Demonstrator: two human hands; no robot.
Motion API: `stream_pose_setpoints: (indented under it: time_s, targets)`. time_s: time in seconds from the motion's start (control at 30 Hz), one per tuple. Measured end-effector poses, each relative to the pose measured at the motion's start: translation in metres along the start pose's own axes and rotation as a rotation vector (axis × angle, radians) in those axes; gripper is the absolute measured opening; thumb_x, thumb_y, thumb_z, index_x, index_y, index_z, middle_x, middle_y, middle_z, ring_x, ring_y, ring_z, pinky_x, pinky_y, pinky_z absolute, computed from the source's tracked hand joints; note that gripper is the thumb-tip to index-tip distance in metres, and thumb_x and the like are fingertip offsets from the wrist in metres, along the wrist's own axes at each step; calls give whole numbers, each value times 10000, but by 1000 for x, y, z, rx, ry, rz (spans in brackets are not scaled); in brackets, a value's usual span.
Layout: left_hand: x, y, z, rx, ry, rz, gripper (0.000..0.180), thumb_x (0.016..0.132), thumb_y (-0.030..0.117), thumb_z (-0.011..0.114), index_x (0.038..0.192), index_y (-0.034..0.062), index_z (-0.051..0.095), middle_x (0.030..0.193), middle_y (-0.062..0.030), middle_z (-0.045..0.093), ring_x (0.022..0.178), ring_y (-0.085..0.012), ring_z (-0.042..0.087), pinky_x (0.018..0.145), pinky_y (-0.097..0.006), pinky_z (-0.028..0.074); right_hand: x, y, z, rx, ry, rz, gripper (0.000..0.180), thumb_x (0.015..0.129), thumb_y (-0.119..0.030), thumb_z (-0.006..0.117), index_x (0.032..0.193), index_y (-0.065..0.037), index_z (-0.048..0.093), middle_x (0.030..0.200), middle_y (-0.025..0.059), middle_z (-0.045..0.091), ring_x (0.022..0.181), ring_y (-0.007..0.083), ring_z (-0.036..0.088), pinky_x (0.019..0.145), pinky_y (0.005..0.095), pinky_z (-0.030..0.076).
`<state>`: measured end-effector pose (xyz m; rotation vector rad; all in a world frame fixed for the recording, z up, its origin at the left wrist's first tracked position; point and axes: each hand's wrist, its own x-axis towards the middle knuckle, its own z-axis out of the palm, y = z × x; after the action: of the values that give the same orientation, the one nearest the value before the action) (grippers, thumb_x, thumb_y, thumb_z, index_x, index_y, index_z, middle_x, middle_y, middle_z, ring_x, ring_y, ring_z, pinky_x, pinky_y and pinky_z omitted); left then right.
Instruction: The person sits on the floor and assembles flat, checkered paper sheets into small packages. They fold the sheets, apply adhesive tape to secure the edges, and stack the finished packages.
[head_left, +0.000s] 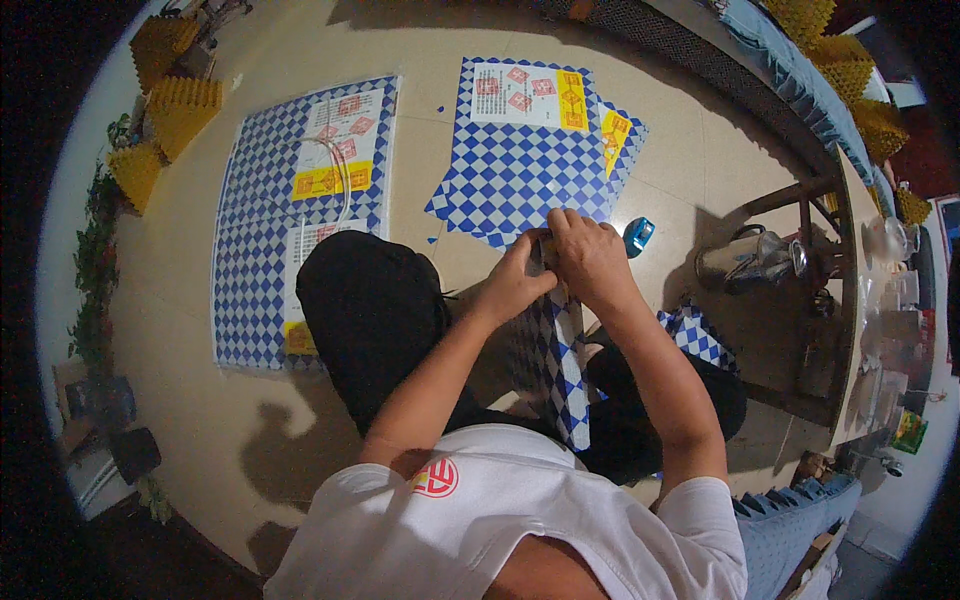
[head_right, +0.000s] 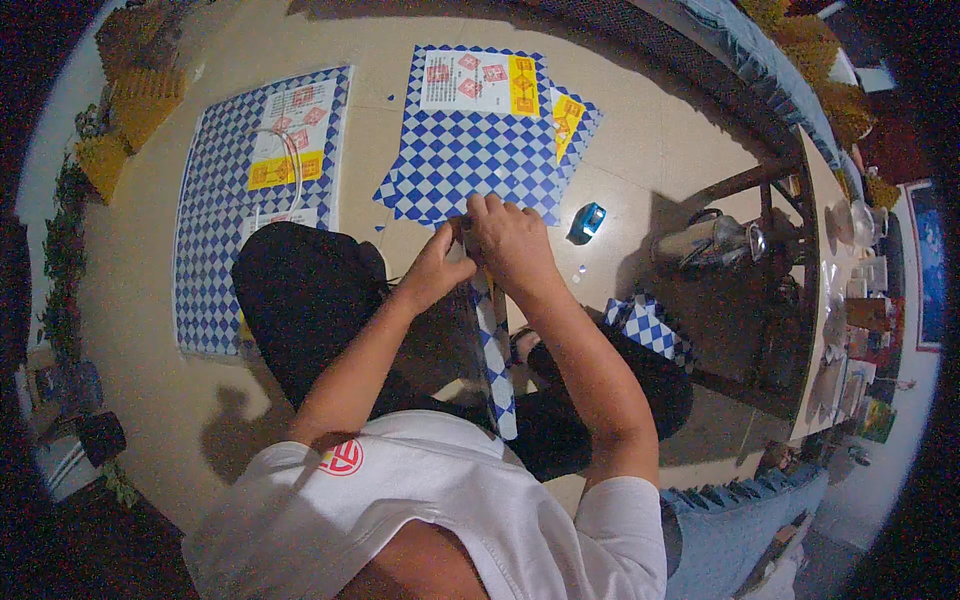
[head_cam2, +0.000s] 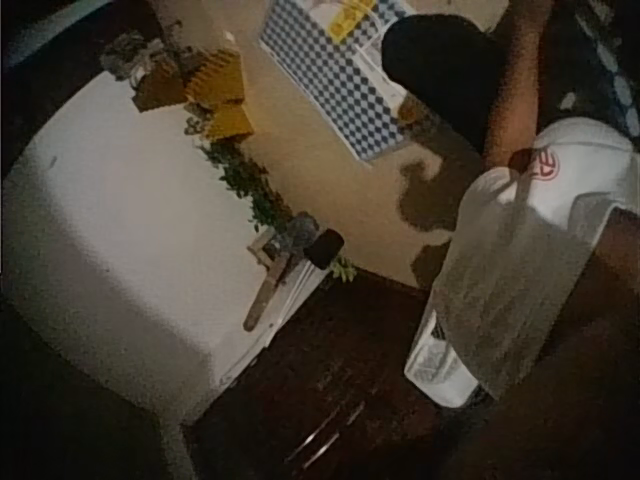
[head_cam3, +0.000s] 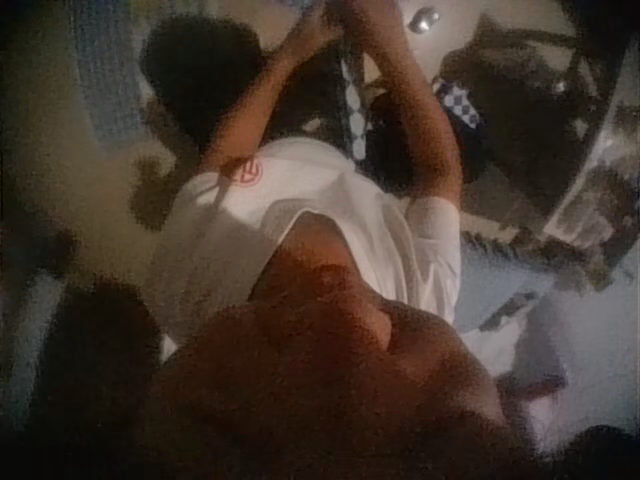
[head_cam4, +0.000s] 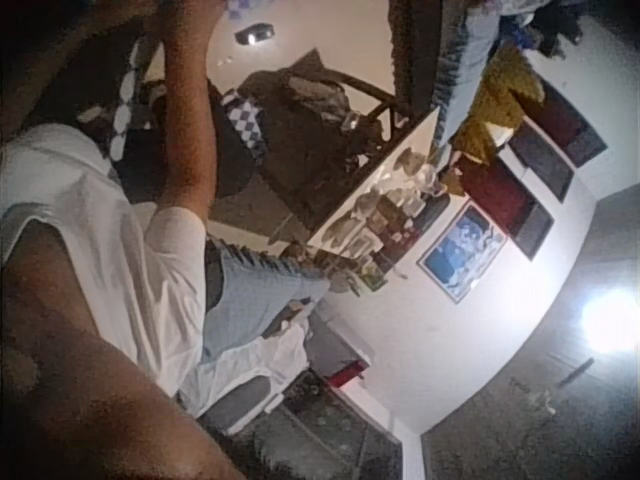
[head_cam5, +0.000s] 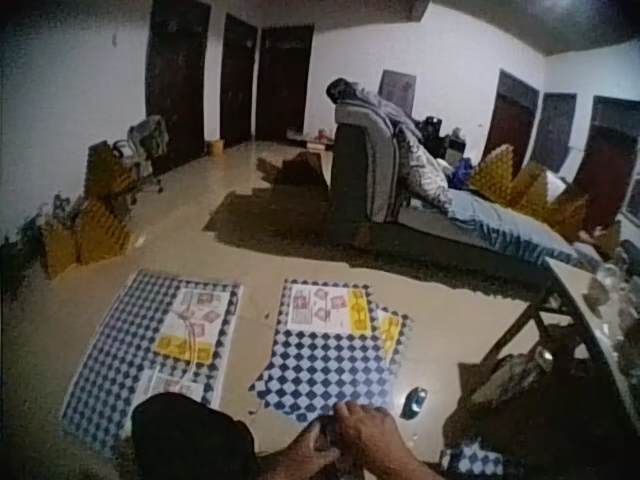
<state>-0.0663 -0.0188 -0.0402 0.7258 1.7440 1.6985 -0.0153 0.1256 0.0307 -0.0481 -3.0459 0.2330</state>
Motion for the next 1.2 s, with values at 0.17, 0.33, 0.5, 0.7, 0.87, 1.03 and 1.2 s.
stream_pose_setpoints:
  time_s: [0.17,0.33,0.5,0.7,0.87,1.03,1.2]
  targets:
    - [-4,10,1,59,-74,-37,950,748,112,749,1495,22,170,1445,-192,381,1377,-307,386,1142,-403,320,3,4,3,-60,76,-121,287,822,-132,664,1073,-86,532,945,101,623,897,294,670,768,414,516]
    - [-6,14,1,-9,-85,-44,999,765,163,745,1518,10,107,1516,-246,287,1440,-363,300,1187,-418,259,18,9,6,-172,58,-249,272,833,-161,657,1071,-105,537,915,77,610,860,261,660,750,398,498]
    - [-1,12,-5,-191,-72,-142,659,928,192,525,1501,7,257,1501,-177,382,1421,-297,349,1175,-392,271,19,15,12,-390,196,-436,215,861,-229,628,1022,-116,541,846,34,574,783,195,630,698,341,458]
    - [-2,-1,-10,-18,-14,-120,501,973,230,395,1421,8,423,1414,-176,513,1335,-322,468,1121,-380,340,12,9,4,-433,214,-483,247,865,-227,628,1064,-114,534,891,33,556,810,182,610,663,323,443]
    - [-8,10,-7,71,15,-148,498,975,256,362,1397,5,443,1381,-203,538,1299,-369,491,1094,-395,368,7,5,-4,-453,195,-488,286,852,-218,634,1086,-111,509,913,28,540,831,171,597,647,311,448]
    - [-5,4,-8,69,-18,-131,510,976,268,352,1405,7,434,1397,-202,526,1310,-364,483,1100,-393,360,7,11,-2,-443,184,-520,309,858,-228,634,1103,-105,492,892,18,535,834,166,601,641,305,462]
    - [-5,-1,-7,-61,-13,-118,501,965,244,358,1389,-8,444,1395,-195,525,1308,-330,484,1121,-379,342,7,11,-6,-360,162,-516,315,858,-231,631,1110,-99,497,920,33,576,860,179,619,644,316,469]
